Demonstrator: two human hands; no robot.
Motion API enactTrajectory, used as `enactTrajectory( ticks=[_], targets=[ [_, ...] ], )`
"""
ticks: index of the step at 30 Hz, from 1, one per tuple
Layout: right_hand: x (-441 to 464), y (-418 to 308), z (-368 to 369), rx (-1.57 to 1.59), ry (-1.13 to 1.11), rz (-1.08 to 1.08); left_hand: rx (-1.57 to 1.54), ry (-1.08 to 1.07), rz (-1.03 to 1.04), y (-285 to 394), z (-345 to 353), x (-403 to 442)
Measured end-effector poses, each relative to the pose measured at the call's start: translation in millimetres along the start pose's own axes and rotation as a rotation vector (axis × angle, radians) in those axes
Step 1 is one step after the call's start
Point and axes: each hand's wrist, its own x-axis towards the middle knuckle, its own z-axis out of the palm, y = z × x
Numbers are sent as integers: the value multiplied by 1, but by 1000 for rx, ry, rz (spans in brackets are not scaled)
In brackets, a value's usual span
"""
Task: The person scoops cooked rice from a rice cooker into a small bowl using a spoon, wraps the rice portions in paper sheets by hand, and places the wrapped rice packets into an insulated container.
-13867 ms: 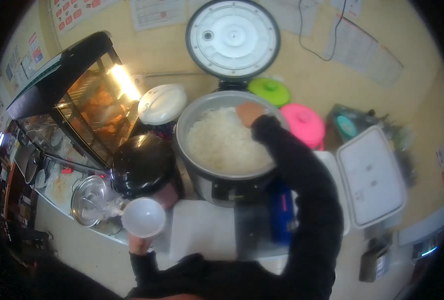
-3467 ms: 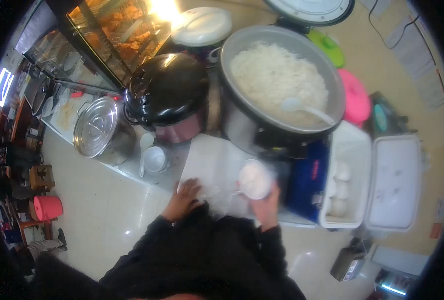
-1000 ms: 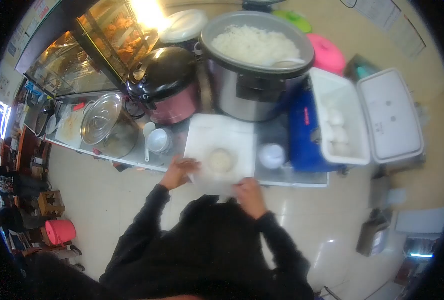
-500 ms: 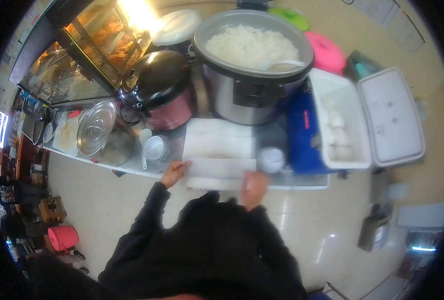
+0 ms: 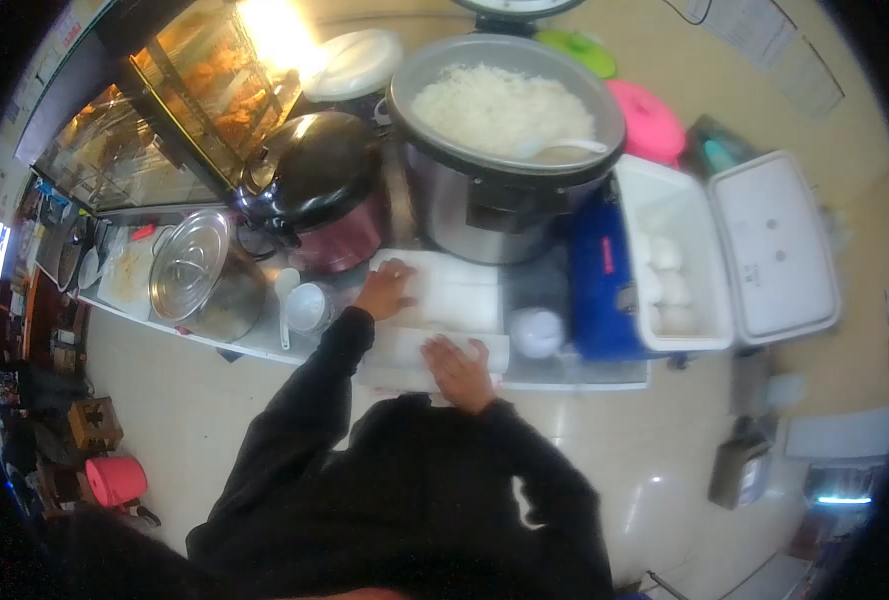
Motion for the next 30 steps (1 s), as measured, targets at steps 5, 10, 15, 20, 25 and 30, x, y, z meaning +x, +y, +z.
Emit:
enactTrajectory(
  ticks=[5,10,15,20,25,30],
  targets=[
    [24,11,-4,103,3,243,-167,-366,-241,-5,-15,21],
    [87,55,-16,52,-140,315,-10,246,92,70,-76,-44],
    [103,78,-22,98,-720,202,-136,233,260,131,-15,-124],
    [54,53,-16,4,-358,-60,37,173,256,125,0,-120],
    [19,37,-19,37,-284,-42,-9,101,244,116,8,-124],
    [-3,19,-15,37,-185,17,-53,85,200,117,6,-125]
  ],
)
